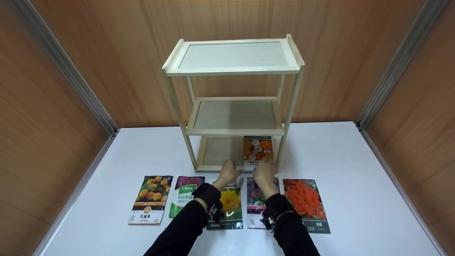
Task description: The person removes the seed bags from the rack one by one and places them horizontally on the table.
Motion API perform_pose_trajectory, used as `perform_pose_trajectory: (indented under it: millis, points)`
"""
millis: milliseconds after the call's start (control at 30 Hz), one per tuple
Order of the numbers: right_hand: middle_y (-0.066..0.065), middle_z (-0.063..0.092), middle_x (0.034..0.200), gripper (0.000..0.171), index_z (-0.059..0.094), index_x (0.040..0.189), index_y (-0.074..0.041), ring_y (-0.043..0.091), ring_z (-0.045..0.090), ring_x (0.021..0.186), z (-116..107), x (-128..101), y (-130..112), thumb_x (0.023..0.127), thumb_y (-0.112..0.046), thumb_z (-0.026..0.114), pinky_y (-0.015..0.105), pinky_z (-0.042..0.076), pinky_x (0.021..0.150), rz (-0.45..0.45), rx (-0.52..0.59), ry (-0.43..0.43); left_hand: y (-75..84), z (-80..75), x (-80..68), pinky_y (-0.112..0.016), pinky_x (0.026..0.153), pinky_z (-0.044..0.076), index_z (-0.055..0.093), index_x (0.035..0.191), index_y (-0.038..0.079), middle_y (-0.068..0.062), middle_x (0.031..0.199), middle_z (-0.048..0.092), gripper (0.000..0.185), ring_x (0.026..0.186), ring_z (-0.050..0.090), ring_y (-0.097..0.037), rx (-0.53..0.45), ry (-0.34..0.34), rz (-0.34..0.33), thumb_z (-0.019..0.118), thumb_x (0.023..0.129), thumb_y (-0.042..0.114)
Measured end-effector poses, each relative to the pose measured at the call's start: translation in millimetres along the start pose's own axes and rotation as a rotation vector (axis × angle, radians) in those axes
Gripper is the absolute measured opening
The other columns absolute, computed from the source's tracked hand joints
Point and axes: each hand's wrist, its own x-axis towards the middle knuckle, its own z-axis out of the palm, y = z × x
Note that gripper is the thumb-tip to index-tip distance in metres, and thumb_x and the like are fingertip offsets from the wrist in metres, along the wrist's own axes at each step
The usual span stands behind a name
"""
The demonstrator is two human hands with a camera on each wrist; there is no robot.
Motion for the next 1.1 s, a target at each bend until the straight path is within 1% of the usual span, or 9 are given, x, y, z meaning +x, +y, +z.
perform_pose_trajectory:
  millis: [100, 200, 300, 367, 533, 667, 900, 1000, 1100]
  points:
    - [0.035, 0.043, 0.104, 0.054, 0.038, 0.112, 0.022, 0.044, 0.044, 0.096, 13.3, 21.5, 15.7, 0.077, -0.01, 0.063, 0.048, 0.038, 0.084, -0.008, -0.069, 0.011, 11.3, -4.7, -2.3, -0.023, 0.058, 0.043, 0.058, 0.073, -0.004, -0.014, 0.085, 0.056, 0.011, 0.071, 0.053, -0.02, 0.038, 0.027, 0.022, 0.06, 0.08, 0.004]
    - [0.03, 0.048, 0.094, 0.044, 0.049, 0.098, 0.017, 0.042, 0.045, 0.089, 62.3, 65.0, 70.5, 0.074, -0.017, 0.062, 0.049, 0.038, 0.078, -0.029, -0.146, 0.075, 16.3, -2.2, 4.6, -0.022, 0.052, 0.039, 0.06, 0.075, -0.002, -0.01, 0.076, 0.057, 0.007, 0.062, 0.05, -0.016, 0.057, 0.021, 0.017, 0.059, 0.081, 0.002]
    - [0.027, 0.05, 0.089, 0.043, 0.056, 0.089, 0.011, 0.042, 0.045, 0.085, 116.6, 110.6, 129.8, 0.072, -0.028, 0.064, 0.052, 0.038, 0.072, -0.042, -0.171, 0.129, 13.7, 13.3, 18.6, -0.027, 0.061, 0.047, 0.061, 0.093, -0.004, -0.012, 0.085, 0.06, 0.015, 0.07, 0.056, -0.018, 0.106, 0.021, 0.01, 0.057, 0.08, 0.002]
    - [0.027, 0.05, 0.09, 0.049, 0.057, 0.091, 0.011, 0.045, 0.044, 0.085, 142.9, 133.7, 159.3, 0.073, -0.034, 0.062, 0.053, 0.038, 0.07, -0.011, -0.165, 0.113, -6.2, 40.0, 39.8, -0.03, 0.065, 0.049, 0.059, 0.104, -0.004, -0.014, 0.094, 0.061, 0.028, 0.08, 0.058, -0.023, 0.164, 0.028, 0.04, 0.057, 0.078, 0.005]
    - [0.027, 0.047, 0.109, 0.056, 0.052, 0.112, 0.005, 0.048, 0.041, 0.094, 150.1, 144.4, 167.5, 0.074, -0.036, 0.061, 0.055, 0.038, 0.075, 0.104, -0.099, -0.004, -61.5, 115.0, 94.1, -0.029, 0.054, 0.047, 0.063, 0.094, 0.001, -0.009, 0.086, 0.062, 0.025, 0.072, 0.058, -0.022, 0.313, 0.039, 0.087, 0.064, 0.071, 0.013]
    - [0.018, 0.049, 0.117, 0.065, 0.051, 0.118, -0.001, 0.048, 0.044, 0.095, 147.6, 137.1, 160.1, 0.069, -0.042, 0.066, 0.058, 0.037, 0.072, 0.152, -0.011, 0.014, -73.8, 145.6, 114.0, -0.031, 0.05, 0.045, 0.064, 0.083, 0.007, -0.007, 0.082, 0.062, 0.011, 0.069, 0.058, -0.022, 0.337, -0.019, 0.028, 0.063, 0.075, 0.014]
    - [0.017, 0.051, 0.12, 0.082, 0.044, 0.127, -0.004, 0.043, 0.048, 0.1, 156.7, 147.8, 174.4, 0.067, -0.055, 0.065, 0.055, 0.04, 0.075, 0.178, 0.082, -0.033, -135.0, 219.6, 179.6, -0.023, 0.046, 0.041, 0.06, 0.075, 0.015, 0.003, 0.069, 0.056, 0.005, 0.058, 0.052, -0.013, 0.097, -0.028, 0.064, 0.063, 0.072, 0.016]
    - [0.021, 0.046, 0.125, 0.086, 0.039, 0.132, -0.005, 0.046, 0.044, 0.104, 154.0, 153.5, 177.4, 0.069, -0.06, 0.059, 0.055, 0.039, 0.079, 0.244, 0.109, -0.123, -141.4, 225.6, 187.0, -0.022, 0.047, 0.041, 0.059, 0.076, 0.014, 0.005, 0.067, 0.054, 0.009, 0.056, 0.05, -0.012, -0.028, 0.035, 0.092, 0.061, 0.068, 0.014]
    - [0.026, 0.042, 0.127, 0.09, 0.036, 0.134, -0.004, 0.046, 0.041, 0.108, 142.8, 151.9, 171.4, 0.07, -0.065, 0.055, 0.054, 0.038, 0.084, 0.271, 0.115, -0.191, -126.6, 209.0, 174.6, -0.024, 0.056, 0.045, 0.061, 0.084, 0.009, 0.0, 0.074, 0.058, 0.016, 0.065, 0.054, -0.014, -0.093, 0.115, 0.071, 0.059, 0.068, 0.014]
